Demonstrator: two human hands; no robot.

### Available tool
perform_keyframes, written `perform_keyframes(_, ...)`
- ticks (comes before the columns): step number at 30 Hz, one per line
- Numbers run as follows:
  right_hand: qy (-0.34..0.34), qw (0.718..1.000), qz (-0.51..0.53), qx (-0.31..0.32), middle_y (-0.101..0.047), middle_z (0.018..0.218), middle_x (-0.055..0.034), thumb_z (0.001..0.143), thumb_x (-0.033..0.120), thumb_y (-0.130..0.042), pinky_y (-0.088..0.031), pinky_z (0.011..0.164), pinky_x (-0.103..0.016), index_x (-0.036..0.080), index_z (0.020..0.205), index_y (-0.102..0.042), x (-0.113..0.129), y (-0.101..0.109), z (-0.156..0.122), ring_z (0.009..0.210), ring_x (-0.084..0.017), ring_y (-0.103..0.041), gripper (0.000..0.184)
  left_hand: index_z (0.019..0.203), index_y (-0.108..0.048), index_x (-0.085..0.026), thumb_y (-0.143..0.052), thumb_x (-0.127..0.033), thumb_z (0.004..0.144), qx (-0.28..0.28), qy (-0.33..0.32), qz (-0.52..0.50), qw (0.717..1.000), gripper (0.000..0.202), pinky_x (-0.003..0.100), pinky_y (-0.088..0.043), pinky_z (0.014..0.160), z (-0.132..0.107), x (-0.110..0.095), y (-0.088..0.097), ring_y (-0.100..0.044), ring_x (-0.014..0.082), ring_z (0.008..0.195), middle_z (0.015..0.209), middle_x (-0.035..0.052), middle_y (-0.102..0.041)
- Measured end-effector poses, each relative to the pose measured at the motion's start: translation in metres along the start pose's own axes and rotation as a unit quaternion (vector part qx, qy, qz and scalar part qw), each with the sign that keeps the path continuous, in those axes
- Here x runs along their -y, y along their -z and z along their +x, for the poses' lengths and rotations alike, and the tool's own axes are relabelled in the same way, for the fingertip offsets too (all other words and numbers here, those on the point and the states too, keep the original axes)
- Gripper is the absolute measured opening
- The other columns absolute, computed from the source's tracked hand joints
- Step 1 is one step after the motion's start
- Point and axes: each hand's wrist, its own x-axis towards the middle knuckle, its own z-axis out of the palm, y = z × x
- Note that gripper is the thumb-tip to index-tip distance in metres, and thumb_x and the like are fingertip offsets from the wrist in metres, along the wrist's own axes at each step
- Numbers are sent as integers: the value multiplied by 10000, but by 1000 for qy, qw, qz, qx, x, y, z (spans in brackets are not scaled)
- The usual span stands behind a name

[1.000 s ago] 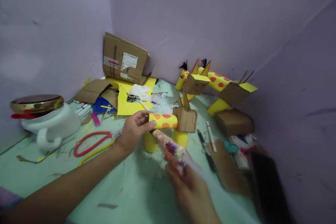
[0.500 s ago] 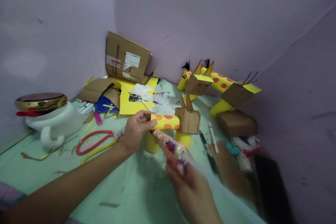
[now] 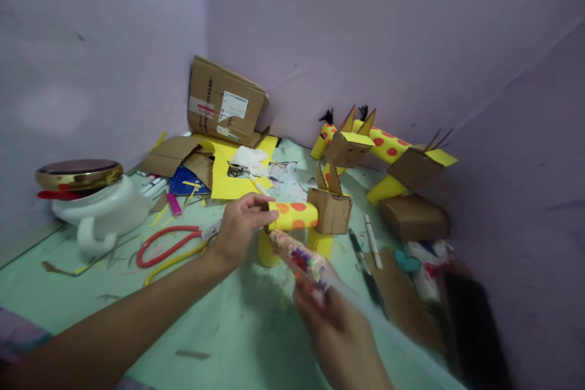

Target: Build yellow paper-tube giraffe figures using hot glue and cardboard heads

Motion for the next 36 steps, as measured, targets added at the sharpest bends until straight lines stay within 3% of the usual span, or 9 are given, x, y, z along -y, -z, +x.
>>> perform_keyframes(13, 6, 1000, -18, -20, -689, 789, -71, 694, 434, -615, -474, 719, -349, 169, 830, -670, -4, 5, -2, 838, -290, -616, 303, 715, -634, -140, -733, -180, 529, 3, 1, -6, 1000, 214, 209, -402, 556, 2, 3, 2, -533, 92, 560, 579, -42, -609)
perform_keyframes(17, 16, 999, -7, -34, -665, 717, -62, 650, 428, -663, -479, 656, -322, 190, 778, -675, -11, 23, -7, 777, -266, -611, 270, 748, -638, -141, -732, -187, 537, 8, 2, -1, 1000, 235, 204, -405, 570, 3, 3, 4, -542, 93, 579, 600, -38, -618)
perform_keyframes(21, 30, 990, 81, -111, -612, 597, -38, 610, 410, -710, -418, 463, -266, 173, 840, -668, -21, 51, -3, 522, -174, -531, 333, 790, -643, -145, -725, -207, 561, 7, -2, 18, 1000, 251, 200, -405, 589, 4, 2, 7, -549, 97, 608, 628, -33, -627)
perform_keyframes(25, 46, 950, 200, -236, -610, 648, -8, 601, 379, -729, -405, 456, -226, 180, 896, -621, -14, 79, 27, 492, -117, -497, 371, 831, -641, -143, -748, -240, 550, 8, 3, 41, 999, 317, 198, -414, 621, 4, 1, 11, -562, 107, 648, 666, -22, -647)
perform_keyframes(29, 27, 947, 145, -287, -629, 682, -22, 579, 351, -686, -425, 505, -224, 138, 817, -630, -5, 96, 84, 547, -124, -524, 324, 856, -649, -159, -764, -271, 533, 7, 9, 51, 999, 361, 188, -418, 613, 5, -1, 12, -573, 118, 672, 671, -25, -654)
perform_keyframes(33, 0, 949, 52, -310, -618, 604, -32, 613, 351, -615, -372, 466, -227, 98, 760, -673, -19, 90, 137, 520, -141, -520, 299, 834, -662, -163, -793, -296, 471, -11, 23, 57, 998, 408, 203, -441, 614, 7, -2, 12, -597, 150, 703, 706, -6, -680)
perform_keyframes(36, -9, 950, 3, -312, -625, 569, -20, 632, 388, -605, -370, 472, -230, 120, 749, -698, -37, 75, 156, 536, -165, -551, 307, 814, -668, -165, -804, -310, 444, -20, 20, 58, 998, 420, 218, -457, 616, 10, 0, 11, -616, 185, 738, 707, 8, -690)
